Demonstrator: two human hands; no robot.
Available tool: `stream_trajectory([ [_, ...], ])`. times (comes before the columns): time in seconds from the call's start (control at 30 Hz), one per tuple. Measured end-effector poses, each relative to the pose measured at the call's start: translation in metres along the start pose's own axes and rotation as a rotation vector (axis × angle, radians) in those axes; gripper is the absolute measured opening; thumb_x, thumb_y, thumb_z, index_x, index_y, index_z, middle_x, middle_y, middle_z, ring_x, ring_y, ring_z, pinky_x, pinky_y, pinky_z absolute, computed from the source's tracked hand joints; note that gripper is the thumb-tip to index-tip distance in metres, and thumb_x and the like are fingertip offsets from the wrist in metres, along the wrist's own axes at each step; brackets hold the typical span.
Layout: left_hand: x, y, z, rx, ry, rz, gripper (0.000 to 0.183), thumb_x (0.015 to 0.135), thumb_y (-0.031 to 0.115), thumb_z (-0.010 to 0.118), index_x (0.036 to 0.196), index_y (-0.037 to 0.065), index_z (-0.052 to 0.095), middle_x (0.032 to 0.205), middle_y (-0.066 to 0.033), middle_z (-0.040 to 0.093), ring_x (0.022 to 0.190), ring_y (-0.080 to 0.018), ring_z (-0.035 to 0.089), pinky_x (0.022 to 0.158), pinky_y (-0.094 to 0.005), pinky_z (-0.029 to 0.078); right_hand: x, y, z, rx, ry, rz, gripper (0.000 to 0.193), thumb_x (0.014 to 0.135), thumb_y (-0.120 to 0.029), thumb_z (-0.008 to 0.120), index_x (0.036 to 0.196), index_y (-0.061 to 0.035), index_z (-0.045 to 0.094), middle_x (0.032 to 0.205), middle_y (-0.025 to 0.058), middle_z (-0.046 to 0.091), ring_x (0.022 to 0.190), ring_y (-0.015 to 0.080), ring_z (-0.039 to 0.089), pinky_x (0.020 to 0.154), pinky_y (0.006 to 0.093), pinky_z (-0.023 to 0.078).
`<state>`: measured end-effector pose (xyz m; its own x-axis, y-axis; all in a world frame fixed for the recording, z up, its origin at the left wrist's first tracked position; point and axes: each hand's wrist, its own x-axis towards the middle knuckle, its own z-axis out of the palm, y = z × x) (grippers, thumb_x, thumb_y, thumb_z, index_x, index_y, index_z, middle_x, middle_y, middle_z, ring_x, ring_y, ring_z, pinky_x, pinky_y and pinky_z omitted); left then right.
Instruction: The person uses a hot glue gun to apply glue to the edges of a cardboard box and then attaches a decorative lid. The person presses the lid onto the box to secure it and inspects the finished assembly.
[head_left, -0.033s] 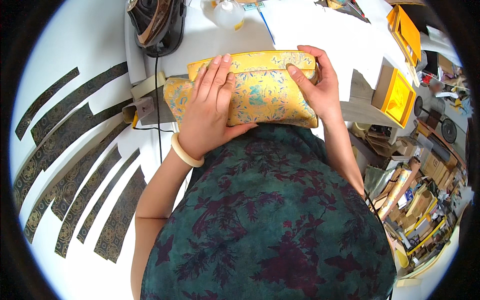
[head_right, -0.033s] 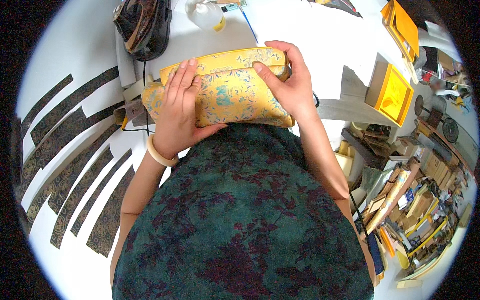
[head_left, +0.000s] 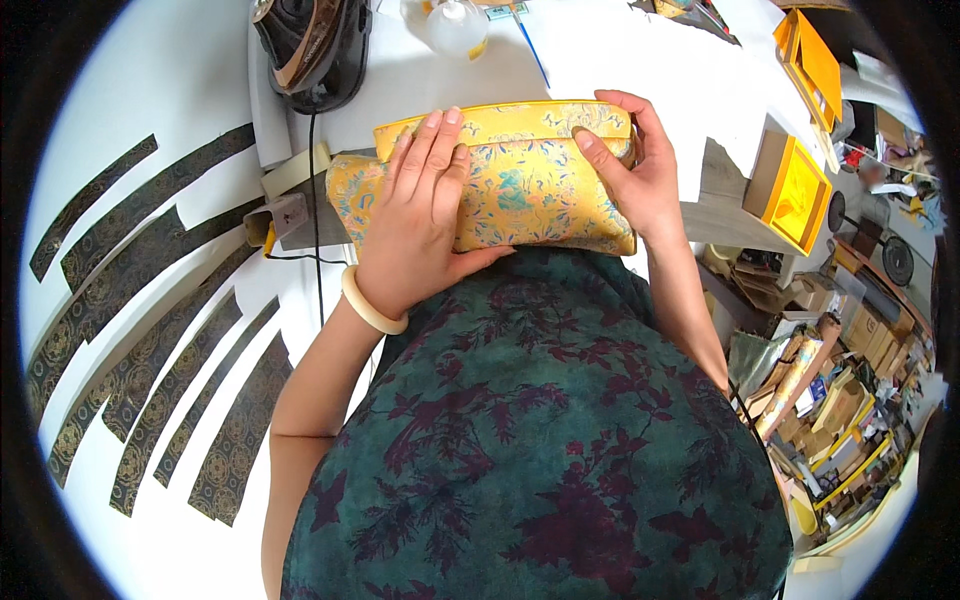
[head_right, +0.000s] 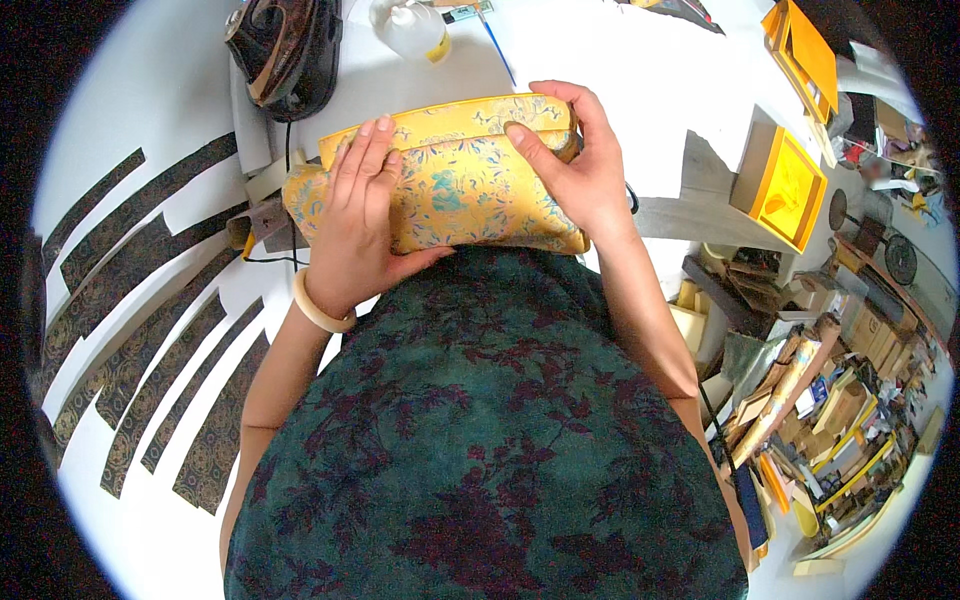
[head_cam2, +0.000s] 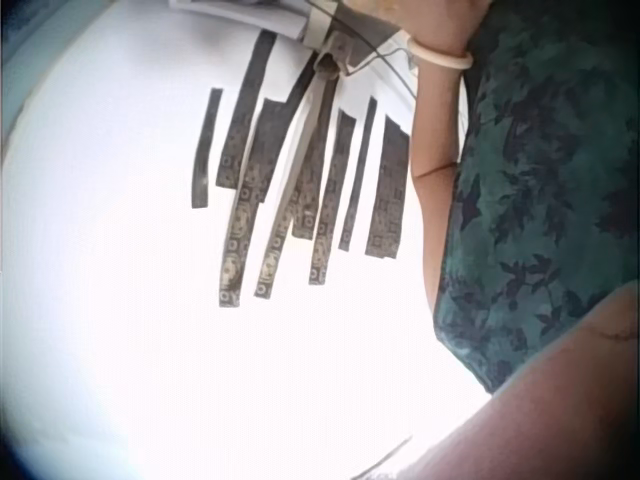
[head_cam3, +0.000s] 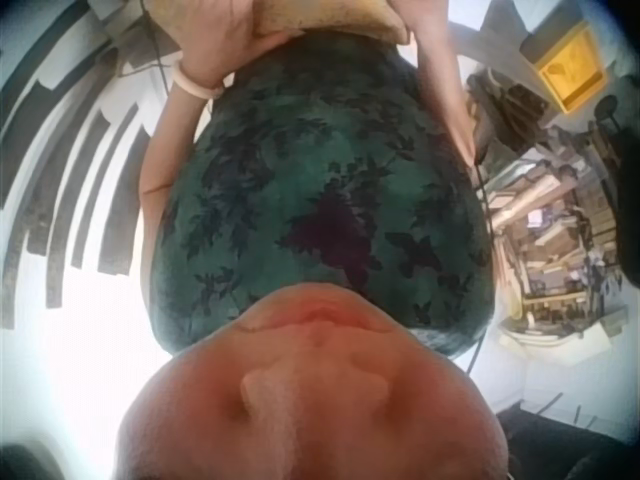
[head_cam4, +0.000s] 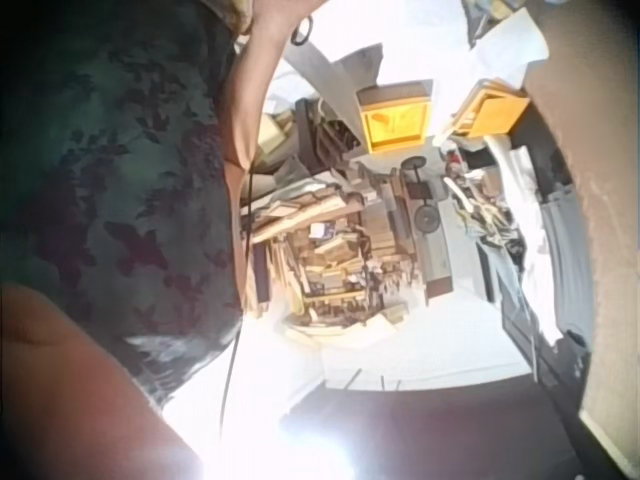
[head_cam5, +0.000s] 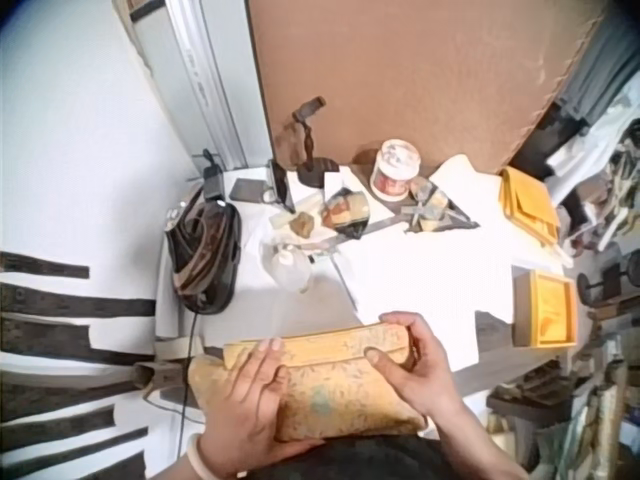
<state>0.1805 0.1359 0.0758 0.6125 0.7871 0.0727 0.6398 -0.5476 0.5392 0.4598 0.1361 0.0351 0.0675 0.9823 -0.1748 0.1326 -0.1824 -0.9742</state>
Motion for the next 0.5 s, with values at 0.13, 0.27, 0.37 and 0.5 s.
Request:
stream_trajectory([
  [0.13, 0.0003, -0.0003, -0.0001, -0.015, 0.005, -0.005, 0.103, 0.073, 0.046, 0.095, 0.146, -0.009, 0.047, 0.168, -0.0324, 0.036, 0.156, -0.0519, 0.034, 0.128, -0.0602, 0.026, -0.0002, 0.0002, 0.0003, 0.026, 0.000, 0.013, 0.047, 0.097, -0.015, 0.084, 0.137, -0.0066, 0.061, 0.124, 0.0078, 0.069, 0.114, 0.0161, 0.067, 0.095, 0.0318, 0.058],
  [0.27, 0.0001, -0.0008, 0.0004, -0.025, 0.018, 0.003, 0.103, 0.072, 0.046, 0.095, 0.145, -0.009, 0.047, 0.168, -0.0323, 0.036, 0.155, -0.0524, 0.035, 0.128, -0.0604, 0.027, -0.0002, -0.0002, 0.0001, 0.033, 0.003, 0.012, 0.046, 0.096, -0.015, 0.084, 0.136, -0.0067, 0.061, 0.125, 0.0075, 0.069, 0.114, 0.0159, 0.067, 0.096, 0.0317, 0.058],
  [0.37, 0.0004, -0.0013, 0.0002, -0.026, 0.014, 0.000, 0.103, 0.073, 0.046, 0.095, 0.145, -0.009, 0.047, 0.167, -0.0322, 0.037, 0.155, -0.0528, 0.035, 0.128, -0.0602, 0.028, -0.0003, -0.0020, 0.0001, 0.036, 0.005, 0.025, 0.047, 0.096, -0.014, 0.085, 0.136, -0.0067, 0.062, 0.124, 0.0070, 0.069, 0.114, 0.0161, 0.067, 0.096, 0.0316, 0.058],
  [0.5, -0.0002, -0.0021, -0.0007, -0.015, 0.017, 0.013, 0.102, 0.074, 0.047, 0.094, 0.144, -0.010, 0.048, 0.167, -0.0323, 0.038, 0.154, -0.0525, 0.036, 0.128, -0.0600, 0.028, -0.0003, -0.0004, 0.0008, 0.058, 0.013, 0.017, 0.047, 0.095, -0.013, 0.085, 0.136, -0.0066, 0.062, 0.123, 0.0071, 0.070, 0.113, 0.0157, 0.067, 0.095, 0.0311, 0.059],
])
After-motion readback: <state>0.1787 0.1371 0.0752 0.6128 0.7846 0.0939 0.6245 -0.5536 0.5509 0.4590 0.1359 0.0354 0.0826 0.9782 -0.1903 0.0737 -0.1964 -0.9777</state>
